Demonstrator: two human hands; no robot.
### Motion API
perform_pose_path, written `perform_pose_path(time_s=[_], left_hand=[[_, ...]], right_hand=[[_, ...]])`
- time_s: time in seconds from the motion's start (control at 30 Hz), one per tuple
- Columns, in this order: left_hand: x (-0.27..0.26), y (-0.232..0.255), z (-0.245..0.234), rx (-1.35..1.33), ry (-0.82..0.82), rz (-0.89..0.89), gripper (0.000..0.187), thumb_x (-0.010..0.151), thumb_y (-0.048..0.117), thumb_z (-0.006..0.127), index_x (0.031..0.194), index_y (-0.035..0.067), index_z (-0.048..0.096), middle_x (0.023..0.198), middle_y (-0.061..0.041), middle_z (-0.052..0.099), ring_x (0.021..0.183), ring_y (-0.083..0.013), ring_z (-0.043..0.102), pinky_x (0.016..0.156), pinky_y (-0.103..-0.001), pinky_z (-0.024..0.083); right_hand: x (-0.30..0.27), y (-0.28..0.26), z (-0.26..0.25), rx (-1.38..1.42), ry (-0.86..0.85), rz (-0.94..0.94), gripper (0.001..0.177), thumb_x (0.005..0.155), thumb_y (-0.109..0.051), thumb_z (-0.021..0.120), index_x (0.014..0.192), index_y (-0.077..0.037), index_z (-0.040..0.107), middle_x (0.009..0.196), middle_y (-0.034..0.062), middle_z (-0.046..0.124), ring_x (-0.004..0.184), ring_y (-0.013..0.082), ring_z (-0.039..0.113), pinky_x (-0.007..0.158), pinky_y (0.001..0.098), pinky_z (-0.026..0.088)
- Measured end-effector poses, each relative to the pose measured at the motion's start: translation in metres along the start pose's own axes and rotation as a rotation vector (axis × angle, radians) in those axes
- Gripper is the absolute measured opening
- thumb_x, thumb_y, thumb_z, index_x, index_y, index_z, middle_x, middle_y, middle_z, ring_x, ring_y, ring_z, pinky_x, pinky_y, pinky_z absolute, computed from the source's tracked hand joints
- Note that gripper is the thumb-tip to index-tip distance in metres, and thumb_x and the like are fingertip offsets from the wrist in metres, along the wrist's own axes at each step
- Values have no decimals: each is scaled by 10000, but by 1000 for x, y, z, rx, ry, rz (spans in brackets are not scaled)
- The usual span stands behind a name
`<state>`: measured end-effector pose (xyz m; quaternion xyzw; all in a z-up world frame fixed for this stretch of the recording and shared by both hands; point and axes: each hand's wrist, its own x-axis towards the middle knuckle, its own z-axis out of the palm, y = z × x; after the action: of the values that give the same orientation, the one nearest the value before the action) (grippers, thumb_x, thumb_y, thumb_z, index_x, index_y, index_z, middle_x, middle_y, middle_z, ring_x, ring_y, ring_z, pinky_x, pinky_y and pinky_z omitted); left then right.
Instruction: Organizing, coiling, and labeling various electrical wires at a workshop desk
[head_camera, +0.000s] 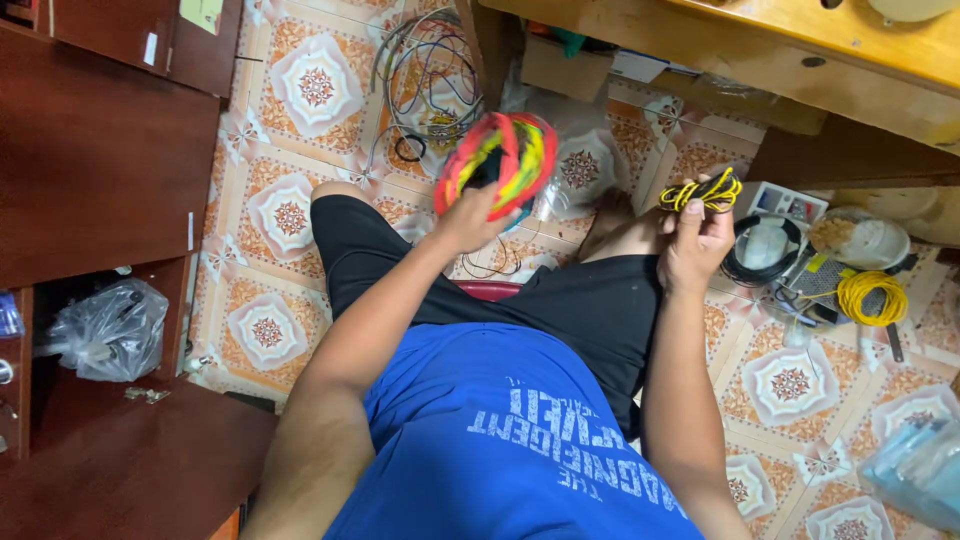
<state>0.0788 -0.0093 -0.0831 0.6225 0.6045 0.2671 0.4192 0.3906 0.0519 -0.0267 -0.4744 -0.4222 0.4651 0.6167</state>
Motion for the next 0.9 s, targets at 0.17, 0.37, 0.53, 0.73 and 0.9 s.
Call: perform_pose_path(time_s=[0.17, 0.37, 0.53, 0.73, 0.9], left_hand=[[-22, -34, -49, -11, 229, -79, 396, 904, 319, 720, 1127, 1, 642, 902, -271, 724, 901, -458, 724, 739, -555, 553], [-30, 50, -128, 82, 471, 232, 326, 896, 277, 768, 1077, 22, 676, 836, -232, 697, 824, -455, 706, 667, -508, 555], [-4, 120, -180, 361, 550, 643, 115, 803, 152, 710, 810, 78, 622, 554, -103, 593, 540, -361, 657, 537, -397, 540], [134, 134, -182, 735, 606, 929, 695, 565, 274, 732, 1162, -62, 613, 737, -178, 649, 681, -376, 698, 644, -501, 584], [233, 161, -166, 948, 747, 1021, 574, 616, 250, 741, 1139, 36, 644, 625, -41, 625, 553, -269, 668, 602, -395, 532]], right_hand=[[1, 24, 3, -1, -18, -15, 89, 1102, -96, 578, 1138, -18, 596, 889, 140, 652, 545, 123, 578, 536, 282, 518], [9, 33, 18, -107, -34, -4, 107, 1094, -110, 597, 1025, -33, 622, 723, 87, 597, 493, 127, 536, 462, 267, 429], [11, 71, 13, -130, -13, 29, 135, 1075, -164, 642, 956, -103, 631, 582, 31, 571, 424, 93, 458, 400, 248, 356], [9, 66, 20, -116, -13, 47, 164, 1049, -180, 650, 895, -127, 636, 528, 22, 563, 394, 80, 440, 369, 213, 354], [8, 46, 25, -90, 22, 75, 63, 1017, -119, 663, 971, -90, 697, 608, 17, 595, 481, 102, 592, 446, 220, 465]])
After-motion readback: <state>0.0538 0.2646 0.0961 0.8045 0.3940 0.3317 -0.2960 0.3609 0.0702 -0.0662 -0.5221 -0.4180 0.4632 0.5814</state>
